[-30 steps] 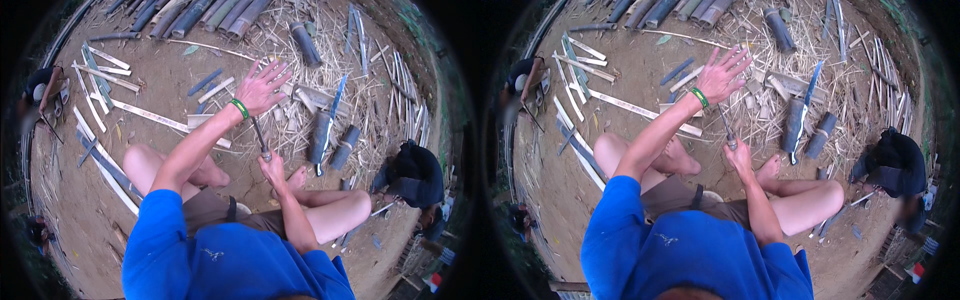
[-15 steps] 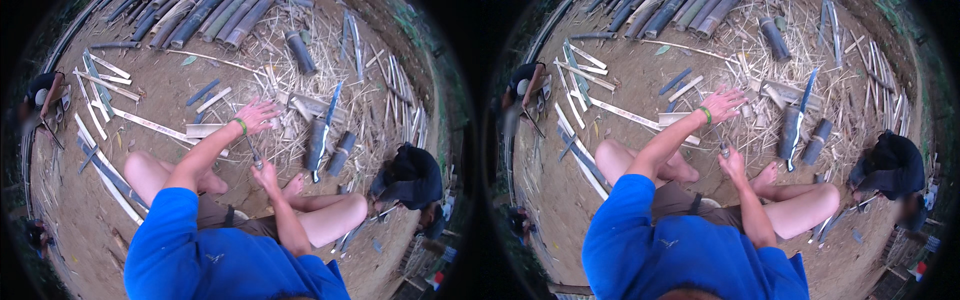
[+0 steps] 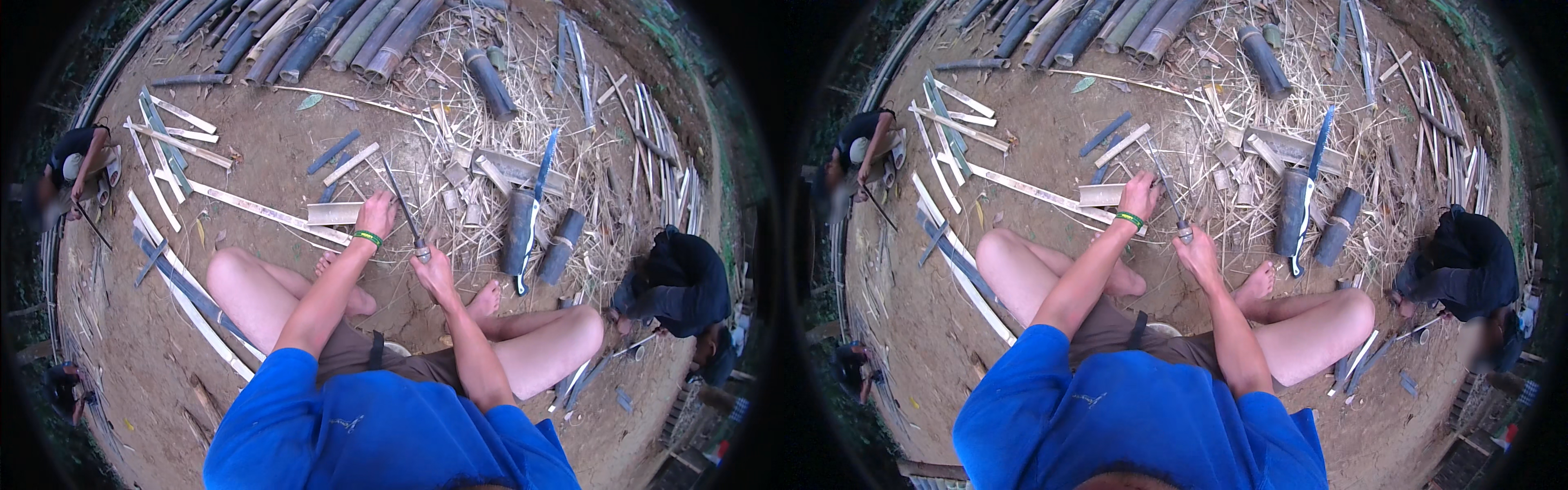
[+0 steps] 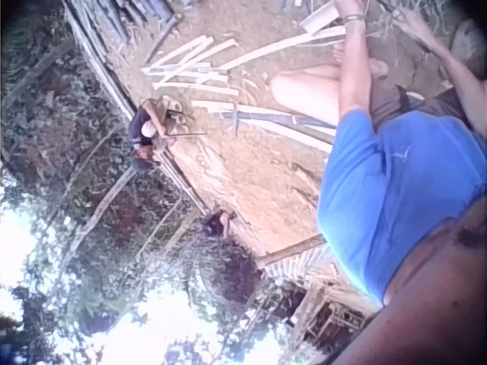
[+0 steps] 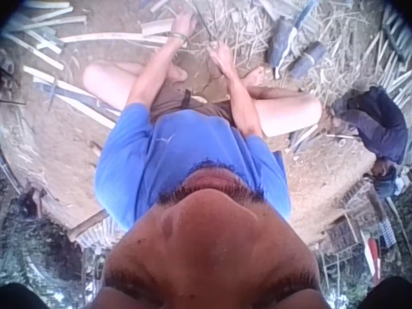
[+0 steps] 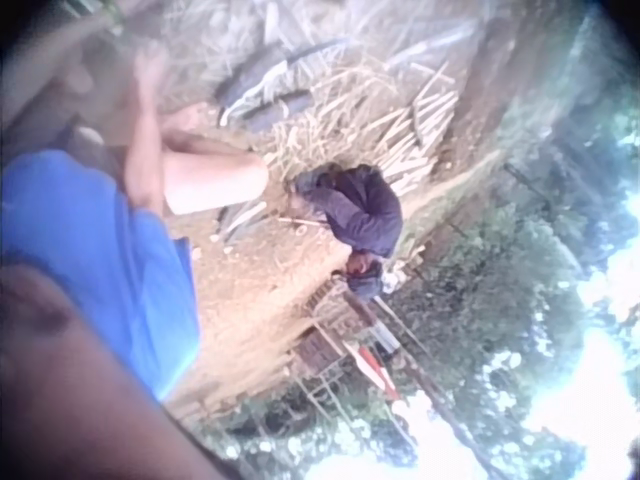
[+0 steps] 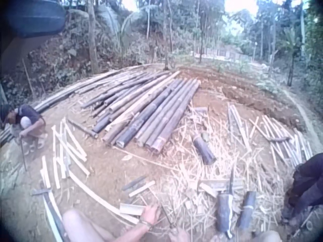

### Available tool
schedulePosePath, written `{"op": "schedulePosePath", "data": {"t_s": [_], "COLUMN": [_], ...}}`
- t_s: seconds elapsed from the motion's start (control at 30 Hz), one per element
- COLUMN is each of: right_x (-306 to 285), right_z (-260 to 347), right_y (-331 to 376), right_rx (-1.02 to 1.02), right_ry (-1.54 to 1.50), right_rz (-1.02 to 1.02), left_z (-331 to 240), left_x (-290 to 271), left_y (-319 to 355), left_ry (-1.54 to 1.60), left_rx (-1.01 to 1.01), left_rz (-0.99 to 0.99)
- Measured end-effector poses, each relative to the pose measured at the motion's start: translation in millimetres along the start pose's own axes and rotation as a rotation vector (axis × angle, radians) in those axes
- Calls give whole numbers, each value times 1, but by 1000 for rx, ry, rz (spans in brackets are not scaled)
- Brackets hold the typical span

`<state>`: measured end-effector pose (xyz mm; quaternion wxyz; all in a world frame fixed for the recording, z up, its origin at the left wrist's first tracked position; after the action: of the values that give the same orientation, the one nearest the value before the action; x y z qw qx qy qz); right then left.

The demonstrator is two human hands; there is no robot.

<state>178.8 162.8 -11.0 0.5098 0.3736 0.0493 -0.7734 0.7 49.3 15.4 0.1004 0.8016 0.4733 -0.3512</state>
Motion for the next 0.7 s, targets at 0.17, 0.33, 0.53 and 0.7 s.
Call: {"op": "schedulePosePath", "data": {"t_s": [0.17, 0.33, 0.53, 0.7], "right_x": [25, 23, -91, -207], "right_z": [-39, -41, 30, 89], "right_y": [-17, -12, -1, 10], "right_rx": [90, 127, 153, 33], "right_ry": [-176, -110, -260, -370], "right_rz": [191, 184, 86, 10], "left_z": [10, 29, 20, 33], "left_x": [3, -4, 23, 68], "left_y": [9, 17, -12, -49], "left_ry": [46, 72, 178, 221], "left_rx": [7, -87, -21, -165], "left_rz": [-69, -99, -94, 34]}}
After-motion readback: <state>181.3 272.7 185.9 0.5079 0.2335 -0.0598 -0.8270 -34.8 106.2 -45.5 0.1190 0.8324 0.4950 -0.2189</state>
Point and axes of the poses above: each hand's wrist, its own y-axis away from the middle knuckle, its own x-axis out of the palm, z = x × y, the point moved 8 cm from there along -y, towards the middle knuckle, and after that the axes turned 7 degrees about y, right-handed, at the moved point
